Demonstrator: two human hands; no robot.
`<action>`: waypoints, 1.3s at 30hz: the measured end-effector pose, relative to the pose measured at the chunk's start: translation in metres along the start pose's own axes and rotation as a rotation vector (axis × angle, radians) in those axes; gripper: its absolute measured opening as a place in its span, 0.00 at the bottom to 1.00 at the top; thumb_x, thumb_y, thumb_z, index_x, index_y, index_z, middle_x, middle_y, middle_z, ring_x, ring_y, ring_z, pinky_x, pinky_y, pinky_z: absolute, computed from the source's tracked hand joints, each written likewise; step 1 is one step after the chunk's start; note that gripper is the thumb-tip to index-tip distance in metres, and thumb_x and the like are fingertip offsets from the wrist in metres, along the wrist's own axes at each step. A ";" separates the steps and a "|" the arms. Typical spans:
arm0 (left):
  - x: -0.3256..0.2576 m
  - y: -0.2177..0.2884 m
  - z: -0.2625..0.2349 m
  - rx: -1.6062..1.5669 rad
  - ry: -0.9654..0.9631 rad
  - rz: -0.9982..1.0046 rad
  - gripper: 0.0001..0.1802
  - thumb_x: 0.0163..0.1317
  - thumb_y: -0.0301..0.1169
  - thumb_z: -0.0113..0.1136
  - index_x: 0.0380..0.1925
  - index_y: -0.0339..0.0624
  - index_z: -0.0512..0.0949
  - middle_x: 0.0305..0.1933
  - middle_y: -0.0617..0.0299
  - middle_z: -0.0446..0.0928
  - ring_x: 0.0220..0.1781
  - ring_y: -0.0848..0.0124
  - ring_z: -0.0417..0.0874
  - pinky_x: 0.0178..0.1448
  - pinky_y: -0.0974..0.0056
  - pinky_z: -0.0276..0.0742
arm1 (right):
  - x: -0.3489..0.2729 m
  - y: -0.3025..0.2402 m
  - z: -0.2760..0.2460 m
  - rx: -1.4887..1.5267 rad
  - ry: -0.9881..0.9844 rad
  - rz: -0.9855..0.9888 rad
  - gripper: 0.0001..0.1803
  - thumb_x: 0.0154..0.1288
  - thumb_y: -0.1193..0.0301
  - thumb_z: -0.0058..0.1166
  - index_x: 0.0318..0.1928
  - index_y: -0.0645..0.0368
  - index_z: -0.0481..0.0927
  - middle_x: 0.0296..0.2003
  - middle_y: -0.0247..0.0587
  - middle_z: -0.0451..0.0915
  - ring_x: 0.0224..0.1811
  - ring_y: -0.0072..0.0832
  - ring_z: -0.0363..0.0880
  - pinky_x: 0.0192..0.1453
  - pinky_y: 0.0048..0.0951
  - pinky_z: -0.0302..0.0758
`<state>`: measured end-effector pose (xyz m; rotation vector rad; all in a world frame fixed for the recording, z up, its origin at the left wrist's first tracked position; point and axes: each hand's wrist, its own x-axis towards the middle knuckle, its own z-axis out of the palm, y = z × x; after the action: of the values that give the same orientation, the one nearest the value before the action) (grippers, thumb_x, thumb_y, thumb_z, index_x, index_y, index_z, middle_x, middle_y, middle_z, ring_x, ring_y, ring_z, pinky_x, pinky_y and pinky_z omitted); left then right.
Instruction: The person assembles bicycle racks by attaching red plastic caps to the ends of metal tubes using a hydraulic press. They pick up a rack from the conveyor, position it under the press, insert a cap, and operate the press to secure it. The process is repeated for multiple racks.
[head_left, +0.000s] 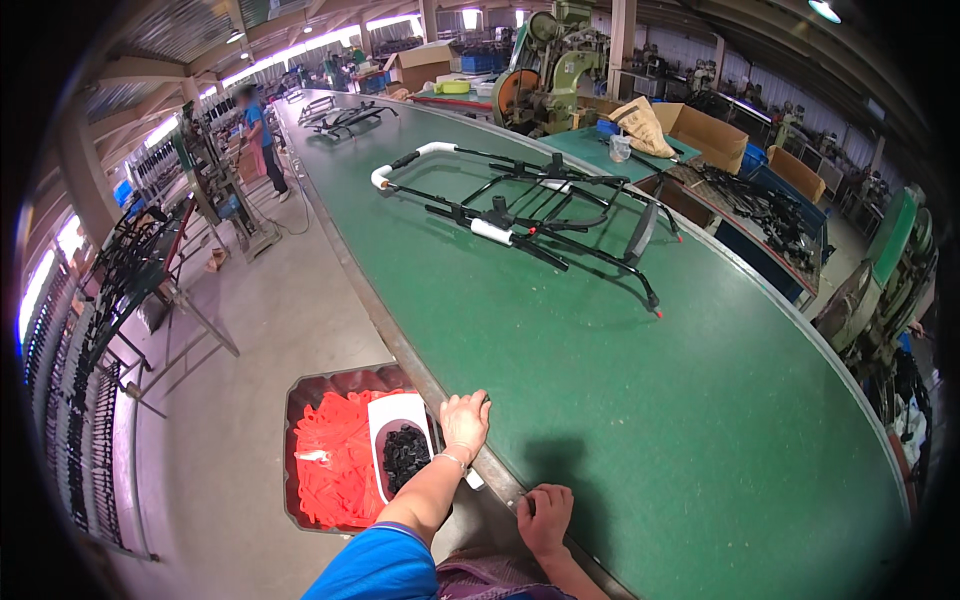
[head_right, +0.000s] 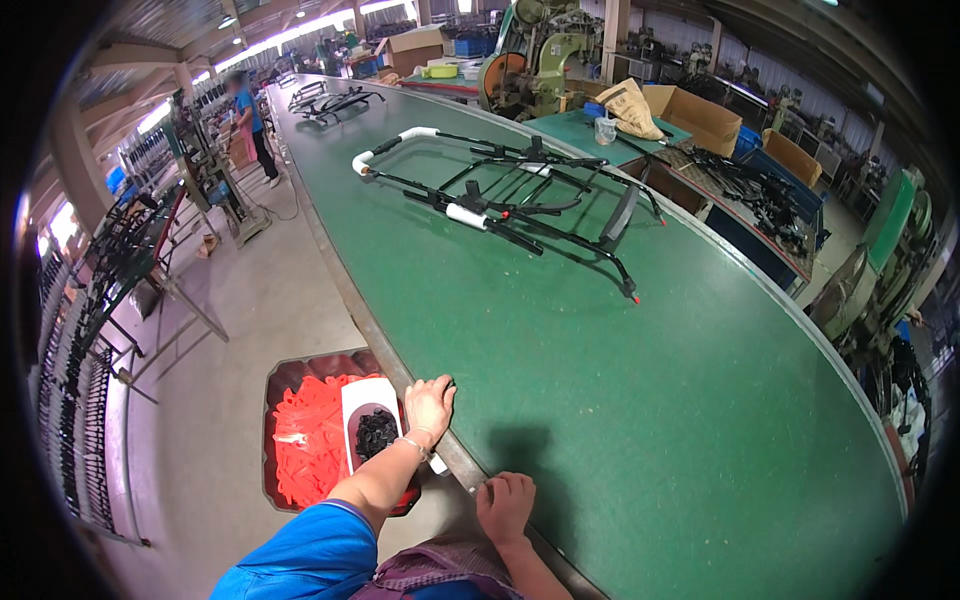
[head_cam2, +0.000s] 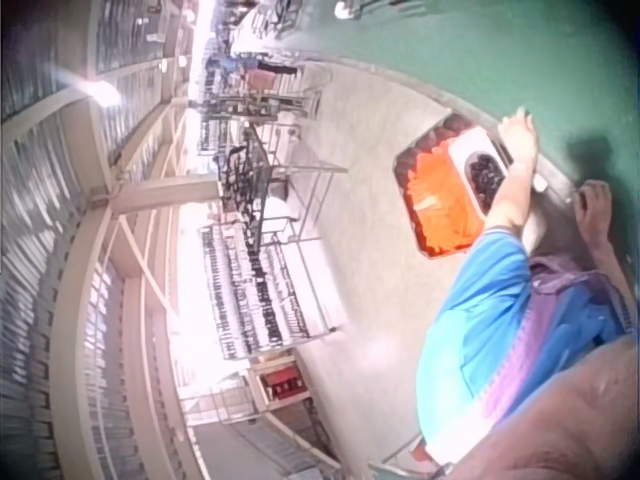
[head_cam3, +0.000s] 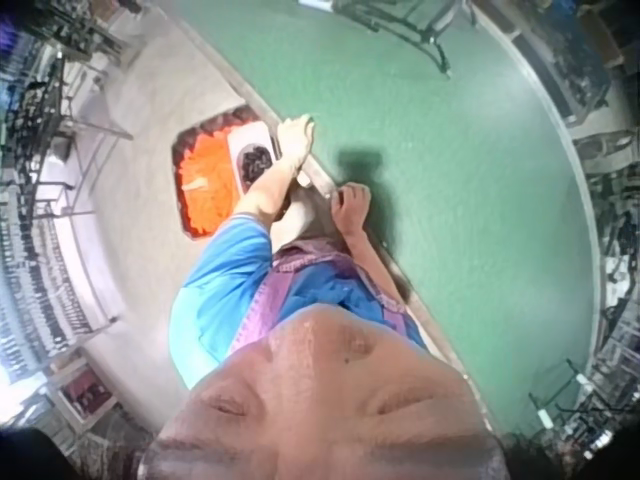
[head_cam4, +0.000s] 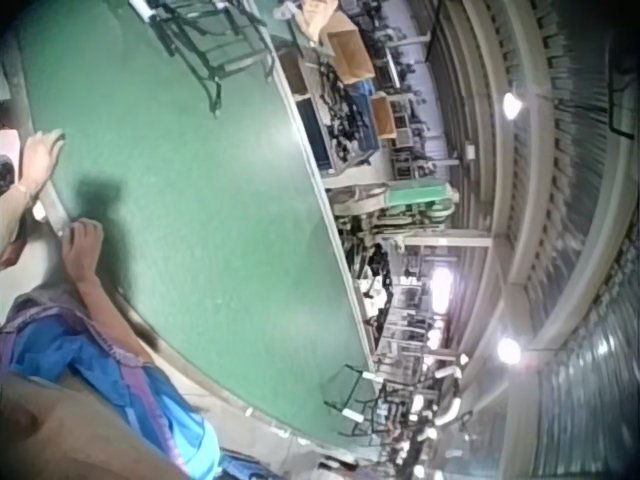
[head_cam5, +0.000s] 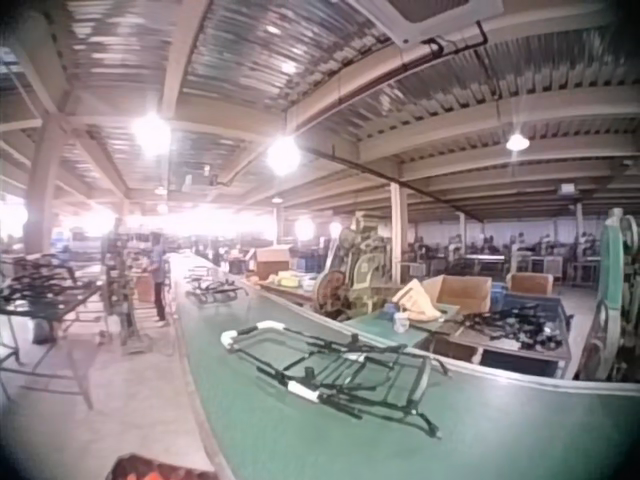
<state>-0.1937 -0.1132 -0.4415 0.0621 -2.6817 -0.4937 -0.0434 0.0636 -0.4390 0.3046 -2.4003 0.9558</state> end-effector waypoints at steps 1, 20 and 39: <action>0.000 -0.001 0.001 -0.004 0.011 -0.006 0.11 0.61 0.39 0.58 0.41 0.49 0.80 0.34 0.60 0.80 0.41 0.60 0.76 0.50 0.55 0.66 | -0.001 0.000 0.001 -0.007 0.001 0.003 0.07 0.49 0.71 0.60 0.28 0.54 0.74 0.33 0.37 0.75 0.40 0.41 0.72 0.45 0.42 0.67; 0.000 0.000 -0.003 -0.044 0.096 0.007 0.10 0.56 0.33 0.62 0.38 0.44 0.80 0.40 0.58 0.75 0.47 0.57 0.72 0.51 0.55 0.68 | -0.003 0.002 0.003 -0.026 -0.038 -0.016 0.08 0.50 0.70 0.61 0.28 0.52 0.74 0.30 0.34 0.75 0.40 0.38 0.73 0.45 0.41 0.66; 0.000 0.000 -0.004 -0.028 0.041 -0.028 0.10 0.58 0.35 0.61 0.39 0.47 0.81 0.37 0.58 0.74 0.46 0.58 0.73 0.52 0.54 0.66 | -0.004 0.004 0.008 -0.013 -0.043 -0.019 0.08 0.49 0.72 0.62 0.28 0.53 0.74 0.30 0.35 0.75 0.40 0.39 0.73 0.43 0.41 0.67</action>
<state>-0.1917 -0.1148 -0.4383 0.1012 -2.6368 -0.5333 -0.0450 0.0610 -0.4482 0.3451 -2.4372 0.9339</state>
